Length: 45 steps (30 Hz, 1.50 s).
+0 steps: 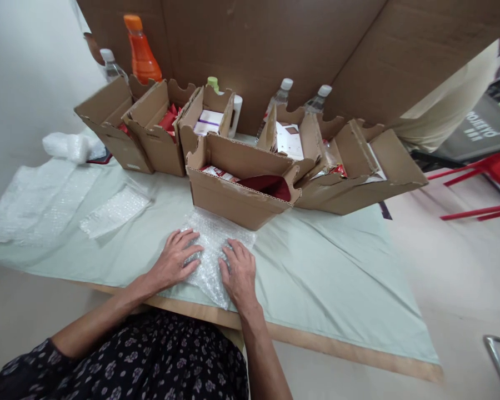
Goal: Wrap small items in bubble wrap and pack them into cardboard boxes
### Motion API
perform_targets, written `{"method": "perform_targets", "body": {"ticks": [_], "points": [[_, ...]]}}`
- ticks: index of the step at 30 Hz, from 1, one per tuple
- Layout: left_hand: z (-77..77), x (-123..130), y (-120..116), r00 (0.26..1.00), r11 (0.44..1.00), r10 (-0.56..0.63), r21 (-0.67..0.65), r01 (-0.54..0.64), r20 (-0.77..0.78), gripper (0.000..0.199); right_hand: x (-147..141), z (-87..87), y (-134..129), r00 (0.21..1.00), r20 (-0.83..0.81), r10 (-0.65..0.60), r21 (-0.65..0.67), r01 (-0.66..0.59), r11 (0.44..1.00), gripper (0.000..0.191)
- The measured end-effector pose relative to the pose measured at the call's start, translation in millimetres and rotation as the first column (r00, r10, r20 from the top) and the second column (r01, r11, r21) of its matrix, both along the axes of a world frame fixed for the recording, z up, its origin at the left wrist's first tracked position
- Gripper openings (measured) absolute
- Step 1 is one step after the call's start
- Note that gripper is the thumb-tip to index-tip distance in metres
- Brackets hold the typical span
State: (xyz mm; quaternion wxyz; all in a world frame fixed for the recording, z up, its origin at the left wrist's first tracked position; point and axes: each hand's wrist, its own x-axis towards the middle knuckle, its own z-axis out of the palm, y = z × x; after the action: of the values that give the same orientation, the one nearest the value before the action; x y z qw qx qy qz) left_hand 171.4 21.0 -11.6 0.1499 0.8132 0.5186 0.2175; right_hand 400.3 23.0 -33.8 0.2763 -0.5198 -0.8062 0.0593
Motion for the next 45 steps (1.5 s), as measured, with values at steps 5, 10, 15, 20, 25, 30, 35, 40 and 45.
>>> {"method": "perform_targets", "body": {"ticks": [5,10,15,20,25,30,35,40,45], "points": [[-2.3,-4,2,1.000,0.999,-0.020,0.029,0.020,-0.001,0.027,0,-0.4,0,1.000,-0.012,0.004,0.007,-0.003,1.000,0.025],[-3.0,-5,3,1.000,0.999,-0.018,0.028,0.018,0.013,0.026,0,-1.2,0,1.000,-0.013,-0.006,0.001,0.006,1.000,0.026],[-4.5,-4,4,0.999,1.000,0.004,0.014,-0.005,0.040,0.028,0,-2.0,0,1.000,-0.013,-0.002,0.002,0.002,1.000,0.027],[-6.5,-5,4,0.997,0.999,0.031,0.021,-0.032,0.067,0.028,2,-0.9,1,1.000,-0.017,0.004,-0.011,-0.004,1.000,0.028],[1.0,-18,-1,0.995,0.999,0.019,0.030,-0.022,0.097,0.032,6,6.5,-14,0.999,-0.027,0.024,0.001,-0.024,1.000,0.027],[10.2,-34,-10,0.998,0.999,-0.033,-0.026,0.034,0.054,0.036,8,19.8,-41,0.996,-0.080,0.036,-0.025,-0.038,0.999,0.033],[12.4,-40,-12,0.994,0.993,-0.102,-0.070,0.099,-0.041,0.040,3,28.8,-50,0.989,0.006,0.151,-0.098,-0.149,0.984,0.037],[15.1,-42,-9,0.989,0.988,-0.136,-0.088,0.130,-0.066,0.044,-8,22.7,-45,0.985,0.079,0.153,-0.064,-0.148,0.987,0.027],[21.0,-48,-14,0.976,0.970,-0.195,-0.167,0.176,-0.103,0.064,-10,14.6,-39,0.992,0.019,0.123,-0.006,-0.122,0.992,0.021]]}}
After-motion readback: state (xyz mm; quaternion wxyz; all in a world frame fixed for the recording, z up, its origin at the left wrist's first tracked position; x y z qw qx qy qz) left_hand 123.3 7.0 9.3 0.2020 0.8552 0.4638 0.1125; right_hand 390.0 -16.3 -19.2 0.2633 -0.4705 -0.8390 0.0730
